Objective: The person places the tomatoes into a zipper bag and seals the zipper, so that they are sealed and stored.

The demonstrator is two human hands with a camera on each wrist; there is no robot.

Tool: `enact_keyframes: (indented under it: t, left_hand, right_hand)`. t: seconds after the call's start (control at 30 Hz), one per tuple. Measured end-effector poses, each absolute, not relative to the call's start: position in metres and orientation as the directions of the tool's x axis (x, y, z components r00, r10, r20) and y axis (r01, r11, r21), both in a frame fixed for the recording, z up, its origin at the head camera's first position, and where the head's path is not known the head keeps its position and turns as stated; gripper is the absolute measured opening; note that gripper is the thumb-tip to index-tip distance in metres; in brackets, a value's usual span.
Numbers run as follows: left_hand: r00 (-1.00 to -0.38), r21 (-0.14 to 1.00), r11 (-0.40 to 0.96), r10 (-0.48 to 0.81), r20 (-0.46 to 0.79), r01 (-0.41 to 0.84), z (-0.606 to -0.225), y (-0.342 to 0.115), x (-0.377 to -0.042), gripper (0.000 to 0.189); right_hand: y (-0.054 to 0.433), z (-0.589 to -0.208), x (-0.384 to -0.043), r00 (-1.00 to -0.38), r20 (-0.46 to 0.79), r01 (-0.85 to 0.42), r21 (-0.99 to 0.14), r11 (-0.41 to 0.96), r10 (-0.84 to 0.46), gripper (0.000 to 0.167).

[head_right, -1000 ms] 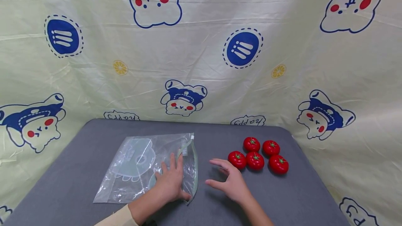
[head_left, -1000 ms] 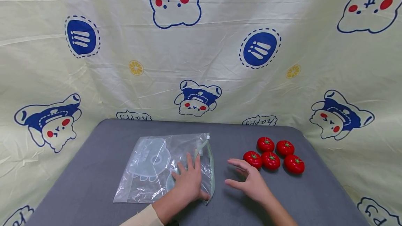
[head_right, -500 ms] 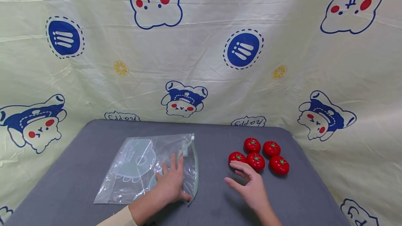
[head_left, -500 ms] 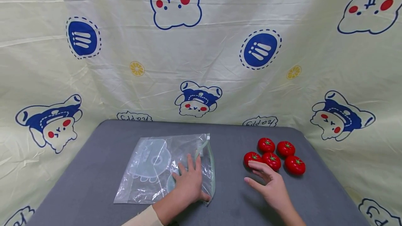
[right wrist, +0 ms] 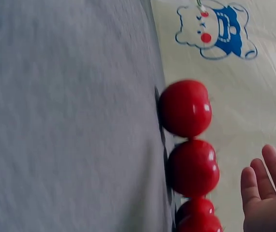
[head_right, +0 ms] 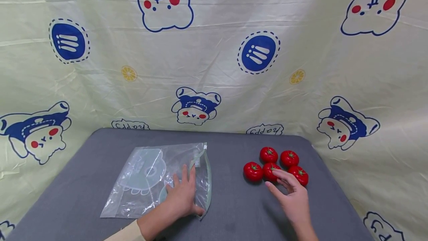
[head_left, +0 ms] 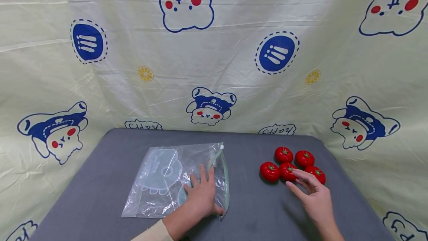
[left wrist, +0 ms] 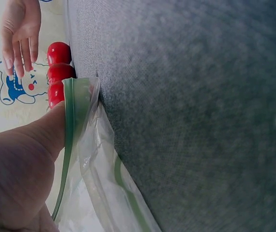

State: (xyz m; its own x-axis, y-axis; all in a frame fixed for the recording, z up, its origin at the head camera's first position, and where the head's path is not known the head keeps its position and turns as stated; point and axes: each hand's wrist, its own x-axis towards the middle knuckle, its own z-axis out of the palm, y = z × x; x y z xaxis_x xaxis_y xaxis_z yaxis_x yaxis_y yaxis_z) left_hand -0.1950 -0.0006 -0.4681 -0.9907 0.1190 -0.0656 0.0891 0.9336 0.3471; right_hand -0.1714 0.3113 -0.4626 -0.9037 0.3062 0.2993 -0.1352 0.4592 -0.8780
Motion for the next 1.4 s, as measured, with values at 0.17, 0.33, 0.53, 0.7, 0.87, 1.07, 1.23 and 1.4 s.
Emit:
enact_keyframes:
  t: [0.17, 0.33, 0.53, 0.7, 0.87, 1.07, 1.23, 1.4]
  left_hand:
    - [-0.990, 0.339, 0.936, 0.127, -0.068, 0.097, -0.470, -0.001, -0.194, 0.145]
    - [-0.989, 0.348, 0.933, 0.126, -0.080, 0.091, -0.470, -0.001, -0.195, 0.145]
    - [-0.988, 0.343, 0.936, 0.122, -0.094, 0.083, -0.470, -0.001, -0.197, 0.145]
    - [-0.987, 0.346, 0.935, 0.123, -0.101, 0.081, -0.469, -0.001, -0.196, 0.145]
    - [-0.987, 0.349, 0.933, 0.125, -0.096, 0.084, -0.469, -0.002, -0.196, 0.144]
    - [-0.985, 0.352, 0.932, 0.127, -0.113, 0.080, -0.470, -0.001, -0.197, 0.143]
    - [-0.986, 0.356, 0.930, 0.130, -0.103, 0.085, -0.470, -0.002, -0.197, 0.143]
    - [-0.988, 0.355, 0.930, 0.133, -0.080, 0.097, -0.469, -0.003, -0.196, 0.143]
  right_hand:
    - [0.330, -0.466, -0.176, -0.820, 0.331, -0.132, -0.903, 0.409, 0.467, 0.038]
    - [0.345, -0.467, -0.181, -0.738, 0.329, -0.073, -0.907, 0.414, 0.589, 0.033]
    - [0.363, -0.464, -0.185, -0.710, 0.247, 0.074, -0.905, 0.419, 0.659, 0.041]
    - [0.379, -0.462, -0.192, -0.726, 0.083, 0.253, -0.891, 0.378, 0.683, 0.054]
    - [0.394, -0.464, -0.202, -0.742, -0.064, 0.371, -0.868, 0.330, 0.667, 0.068]
    - [0.408, -0.468, -0.211, -0.802, -0.189, 0.418, -0.855, 0.306, 0.567, 0.082]
    - [0.418, -0.473, -0.216, -0.844, -0.200, 0.411, -0.837, 0.361, 0.498, 0.088]
    - [0.426, -0.478, -0.220, -0.877, -0.195, 0.389, -0.824, 0.412, 0.438, 0.095]
